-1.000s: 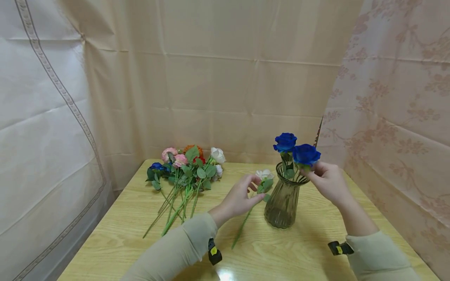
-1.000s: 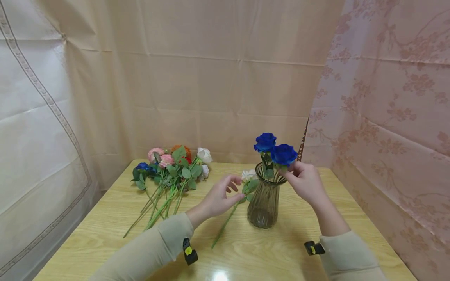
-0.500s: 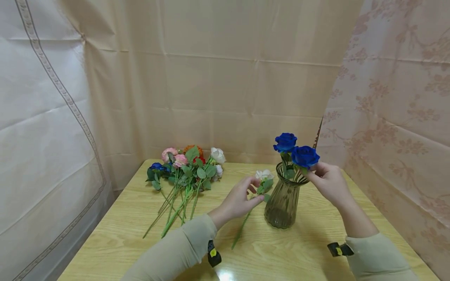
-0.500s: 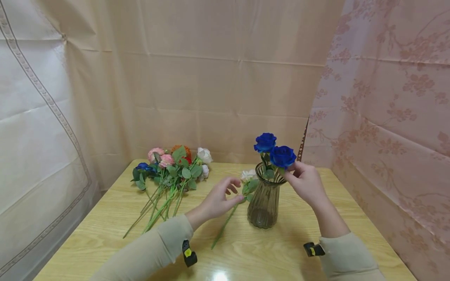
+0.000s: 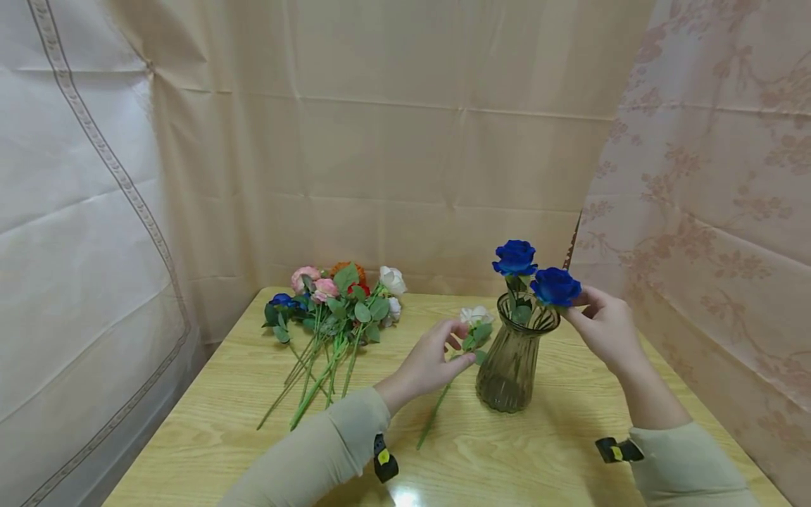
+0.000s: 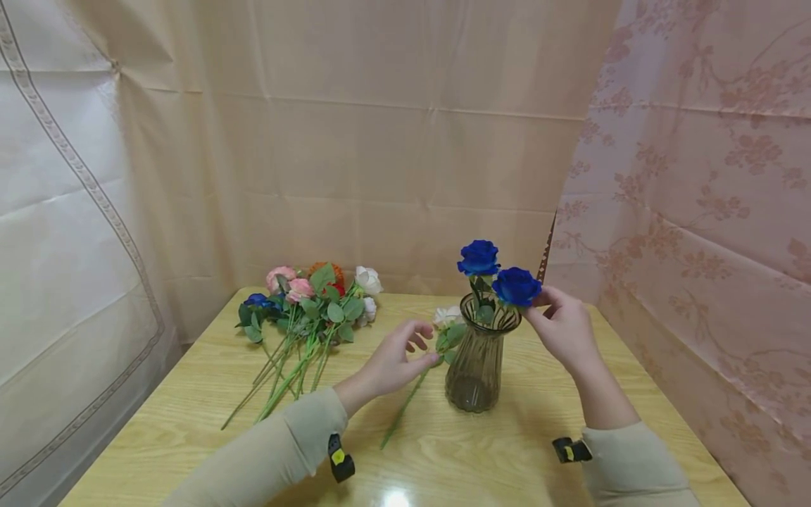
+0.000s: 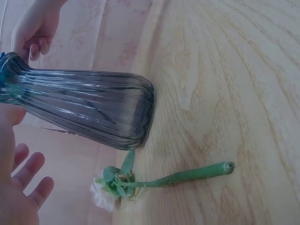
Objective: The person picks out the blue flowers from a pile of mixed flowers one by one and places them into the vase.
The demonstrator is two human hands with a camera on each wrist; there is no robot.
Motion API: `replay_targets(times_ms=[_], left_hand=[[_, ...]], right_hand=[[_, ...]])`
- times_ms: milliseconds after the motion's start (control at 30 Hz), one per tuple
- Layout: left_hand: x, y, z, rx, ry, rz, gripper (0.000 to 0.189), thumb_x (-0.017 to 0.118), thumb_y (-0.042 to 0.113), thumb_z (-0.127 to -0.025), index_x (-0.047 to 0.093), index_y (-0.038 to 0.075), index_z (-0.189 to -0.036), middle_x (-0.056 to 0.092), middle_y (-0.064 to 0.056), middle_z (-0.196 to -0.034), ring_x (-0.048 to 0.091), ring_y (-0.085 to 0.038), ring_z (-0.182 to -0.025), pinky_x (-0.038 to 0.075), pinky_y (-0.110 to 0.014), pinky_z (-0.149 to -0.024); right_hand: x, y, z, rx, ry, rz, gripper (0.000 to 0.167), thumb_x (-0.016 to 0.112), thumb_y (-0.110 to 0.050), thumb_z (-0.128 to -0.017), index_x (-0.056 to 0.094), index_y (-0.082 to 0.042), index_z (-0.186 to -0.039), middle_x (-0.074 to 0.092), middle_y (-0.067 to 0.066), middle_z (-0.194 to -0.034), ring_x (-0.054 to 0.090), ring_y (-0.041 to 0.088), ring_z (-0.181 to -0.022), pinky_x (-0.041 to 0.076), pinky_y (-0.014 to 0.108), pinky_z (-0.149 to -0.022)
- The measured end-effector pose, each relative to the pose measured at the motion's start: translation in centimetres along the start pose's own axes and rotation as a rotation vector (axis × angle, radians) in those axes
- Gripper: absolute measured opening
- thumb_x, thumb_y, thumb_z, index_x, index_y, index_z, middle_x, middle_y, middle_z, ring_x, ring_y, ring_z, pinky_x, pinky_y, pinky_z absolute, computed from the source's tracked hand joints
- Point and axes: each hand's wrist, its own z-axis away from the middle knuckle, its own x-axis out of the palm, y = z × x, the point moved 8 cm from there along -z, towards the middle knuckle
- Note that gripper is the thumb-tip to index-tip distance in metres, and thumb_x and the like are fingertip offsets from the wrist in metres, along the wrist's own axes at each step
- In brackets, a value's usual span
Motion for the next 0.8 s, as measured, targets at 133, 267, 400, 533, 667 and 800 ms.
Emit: replay_targets(times_ms=[133,267,400,533,667,800], left_hand=[[-0.2,-0.1,0.0,-0.018,-0.002,0.002,0.045,0.070,0.027,-0.099,0.051,0.013,-0.138,0.057,-0.001,-0.125,0.061,-0.021,-0.107,0.052,-0.043,-0.093],[-0.6,-0.1,0.0,-0.025,0.008,-0.003,0.043,0.070,0.029,-0.099,0.053,0.014,-0.136,0.057,-0.001,-0.126,0.059,-0.014,-0.106,0.051,-0.043,-0.093],[-1.2,0.3,-0.2,-0.013,0.021,-0.020,0.041,0.070,0.029,-0.099,0.054,0.014,-0.134,0.057,0.002,-0.125,0.059,-0.012,-0.106,0.051,-0.036,-0.091],[-1.8,0.9,-0.5,0.005,0.028,-0.005,0.041,0.071,0.027,-0.099,0.053,0.014,-0.133,0.057,0.003,-0.123,0.060,-0.017,-0.107,0.051,-0.036,-0.090],[-2.4,1.6,-0.6,0.026,0.031,0.001,0.041,0.070,0.028,-0.099,0.053,0.013,-0.133,0.056,0.003,-0.123,0.061,-0.022,-0.109,0.050,-0.036,-0.091],[-3.1,2.4,-0.5,0.042,0.034,-0.007,0.042,0.070,0.028,-0.099,0.053,0.012,-0.134,0.056,0.001,-0.125,0.062,-0.025,-0.110,0.049,-0.033,-0.091]], right_hand=[[-0.2,0.2,0.0,-0.002,-0.022,0.020,0.030,0.067,-0.016,-0.098,0.069,0.000,-0.123,0.071,0.017,-0.100,0.053,0.010,-0.056,0.038,0.027,-0.043],[-0.8,0.2,0.0,-0.004,-0.017,0.031,0.031,0.065,-0.016,-0.099,0.067,-0.001,-0.126,0.072,0.017,-0.104,0.057,0.011,-0.061,0.040,0.027,-0.044],[-1.6,-0.1,-0.1,-0.010,0.005,0.026,0.030,0.064,-0.017,-0.101,0.067,-0.001,-0.126,0.071,0.016,-0.104,0.061,0.007,-0.069,0.042,0.025,-0.049],[-2.4,-0.7,-0.2,-0.032,0.021,-0.022,0.030,0.061,-0.013,-0.102,0.065,0.001,-0.128,0.070,0.006,-0.100,0.061,0.004,-0.074,0.048,0.020,-0.053],[-2.9,-1.0,-0.2,-0.068,0.035,-0.116,0.030,0.058,-0.004,-0.102,0.061,0.006,-0.130,0.067,-0.010,-0.099,0.063,0.002,-0.082,0.054,0.017,-0.064],[-3.0,-1.3,0.0,-0.091,0.015,-0.197,0.032,0.056,-0.003,-0.103,0.057,0.008,-0.133,0.066,-0.011,-0.105,0.066,0.002,-0.092,0.056,0.018,-0.073]])
